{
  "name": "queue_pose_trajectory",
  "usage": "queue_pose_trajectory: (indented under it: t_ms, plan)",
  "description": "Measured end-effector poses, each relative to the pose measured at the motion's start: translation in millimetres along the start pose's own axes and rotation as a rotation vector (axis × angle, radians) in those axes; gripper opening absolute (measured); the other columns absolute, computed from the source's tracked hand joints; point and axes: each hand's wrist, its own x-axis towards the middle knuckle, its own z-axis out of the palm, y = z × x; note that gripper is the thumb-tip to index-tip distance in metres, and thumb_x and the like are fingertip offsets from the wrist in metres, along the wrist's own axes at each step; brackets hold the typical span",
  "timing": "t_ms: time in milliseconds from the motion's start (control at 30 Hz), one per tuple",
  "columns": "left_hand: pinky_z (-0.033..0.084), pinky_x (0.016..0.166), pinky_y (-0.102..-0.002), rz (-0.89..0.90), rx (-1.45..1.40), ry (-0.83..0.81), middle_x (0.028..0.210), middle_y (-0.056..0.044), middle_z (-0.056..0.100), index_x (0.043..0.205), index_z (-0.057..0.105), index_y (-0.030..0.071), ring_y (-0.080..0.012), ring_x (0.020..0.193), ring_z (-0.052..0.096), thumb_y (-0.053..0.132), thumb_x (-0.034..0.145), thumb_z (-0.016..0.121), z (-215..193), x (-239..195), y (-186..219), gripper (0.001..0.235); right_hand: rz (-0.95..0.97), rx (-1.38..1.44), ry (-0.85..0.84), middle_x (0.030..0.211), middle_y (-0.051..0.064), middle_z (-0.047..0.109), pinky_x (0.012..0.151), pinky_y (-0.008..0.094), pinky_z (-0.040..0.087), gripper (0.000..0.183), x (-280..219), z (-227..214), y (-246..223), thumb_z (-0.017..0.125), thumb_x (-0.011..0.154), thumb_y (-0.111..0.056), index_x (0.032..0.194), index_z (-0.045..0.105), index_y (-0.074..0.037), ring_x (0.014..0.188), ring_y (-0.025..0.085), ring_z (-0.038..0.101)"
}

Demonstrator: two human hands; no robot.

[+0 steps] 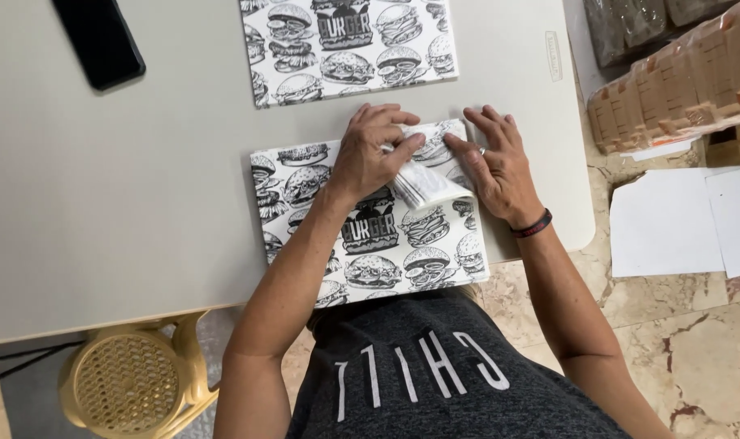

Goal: Folding the corners of burger wrapping papers to prepare them for use.

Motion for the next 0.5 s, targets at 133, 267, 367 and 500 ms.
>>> queue_pose_trajectory:
  t_ms: [133, 267, 367, 500]
  plan:
    - [0.033, 0.110, -0.064, 0.023, 0.017, 0.001, 0.106, -0.003, 0.074, 0.067, 0.065, 0.013, -0.0348, 0.118, 0.064, 0.028, 0.098, 0.074, 3, -1, -7, 0.035, -0.013, -0.006, -0.025, 0.155, 0.018, 0.045, 0.120, 0.064, 0.011, 0.051, 1, 0, 1, 0.026, 0.112, -0.045, 0.140, 0.064, -0.028, 0.147, 0.047, 0.031]
    - [0.032, 0.111, -0.064, 0.057, 0.044, 0.001, 0.088, -0.007, 0.074, 0.071, 0.064, 0.012, -0.0315, 0.105, 0.070, 0.031, 0.097, 0.072, 4, -3, -9, 0.033, -0.039, 0.040, 0.018, 0.156, 0.018, 0.045, 0.123, 0.064, 0.010, 0.057, -3, -1, 2, 0.021, 0.112, -0.048, 0.144, 0.057, -0.019, 0.149, 0.041, 0.033]
    - [0.031, 0.112, -0.060, 0.057, 0.009, 0.000, 0.088, -0.005, 0.074, 0.087, 0.061, 0.013, -0.0219, 0.088, 0.072, 0.036, 0.097, 0.069, -2, -3, 6, 0.027, -0.017, 0.116, 0.060, 0.154, 0.020, 0.045, 0.125, 0.063, 0.017, 0.052, -6, -8, -5, 0.024, 0.115, -0.039, 0.149, 0.050, -0.009, 0.148, 0.039, 0.037]
    - [0.040, 0.106, -0.065, 0.118, -0.011, 0.020, 0.063, -0.001, 0.063, 0.070, 0.060, 0.012, -0.0178, 0.057, 0.059, 0.052, 0.105, 0.043, -4, 2, 5, 0.055, 0.003, 0.176, 0.050, 0.156, 0.019, 0.042, 0.124, 0.057, 0.027, 0.047, 1, -15, -15, 0.029, 0.116, -0.035, 0.148, 0.052, -0.009, 0.148, 0.039, 0.035]
